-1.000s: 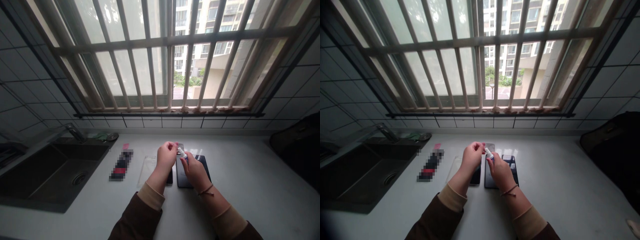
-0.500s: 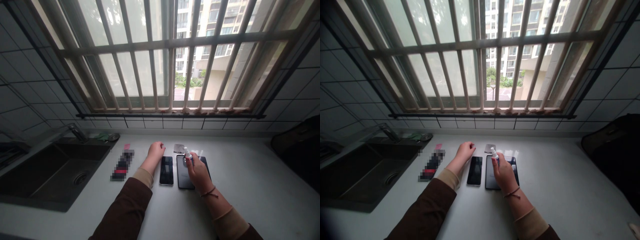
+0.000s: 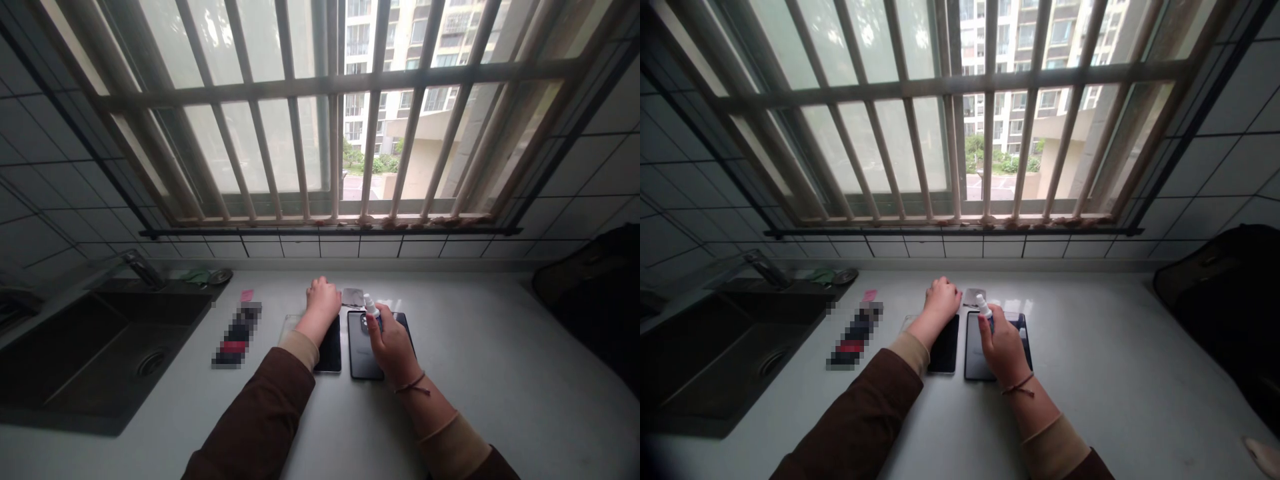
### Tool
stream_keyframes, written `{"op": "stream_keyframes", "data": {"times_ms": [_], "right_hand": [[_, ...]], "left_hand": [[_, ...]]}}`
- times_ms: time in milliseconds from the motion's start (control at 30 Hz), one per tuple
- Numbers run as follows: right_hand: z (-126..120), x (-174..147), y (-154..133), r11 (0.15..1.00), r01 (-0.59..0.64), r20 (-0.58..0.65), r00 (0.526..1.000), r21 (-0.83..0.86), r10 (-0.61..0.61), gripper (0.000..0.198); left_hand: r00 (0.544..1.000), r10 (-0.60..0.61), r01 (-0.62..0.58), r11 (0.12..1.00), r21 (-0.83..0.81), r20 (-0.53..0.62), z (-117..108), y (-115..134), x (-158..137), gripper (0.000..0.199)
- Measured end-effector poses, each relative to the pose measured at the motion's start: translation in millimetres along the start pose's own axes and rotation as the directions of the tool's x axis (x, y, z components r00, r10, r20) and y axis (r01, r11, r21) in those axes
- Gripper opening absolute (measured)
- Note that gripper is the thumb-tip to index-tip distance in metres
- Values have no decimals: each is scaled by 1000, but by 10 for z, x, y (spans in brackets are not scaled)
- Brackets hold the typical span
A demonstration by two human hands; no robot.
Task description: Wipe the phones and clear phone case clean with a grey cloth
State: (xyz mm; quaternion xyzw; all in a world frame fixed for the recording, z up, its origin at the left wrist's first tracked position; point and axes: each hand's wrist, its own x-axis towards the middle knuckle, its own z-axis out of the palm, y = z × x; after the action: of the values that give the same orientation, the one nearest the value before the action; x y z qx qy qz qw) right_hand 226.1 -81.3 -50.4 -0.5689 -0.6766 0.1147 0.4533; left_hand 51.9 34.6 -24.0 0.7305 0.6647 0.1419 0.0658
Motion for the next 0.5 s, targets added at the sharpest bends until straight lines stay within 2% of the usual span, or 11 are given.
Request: {"op": "stream_keyframes", "data": {"times_ms": [133,267,367,500], "right_hand": [[2,6,19,1000,-3,-6,1000,-2,3,47],[-1,9,24,1000,-13,-9,1000,-9,13,47],[-6,12,23,1000,-7,-21,1000,-7,7,46],[-28,25,35,1000,-18,-35,999,-7,18,47]], "left_hand": [[999,-24,24,1000,-5,36,150,247,64,26],[995,-78,82,994,-71,63,252,351,148,23],[993,-89,100,980,-170,72,230,363,171,14],[998,-44,54,924,-379,36,75,320,99,3]]}}
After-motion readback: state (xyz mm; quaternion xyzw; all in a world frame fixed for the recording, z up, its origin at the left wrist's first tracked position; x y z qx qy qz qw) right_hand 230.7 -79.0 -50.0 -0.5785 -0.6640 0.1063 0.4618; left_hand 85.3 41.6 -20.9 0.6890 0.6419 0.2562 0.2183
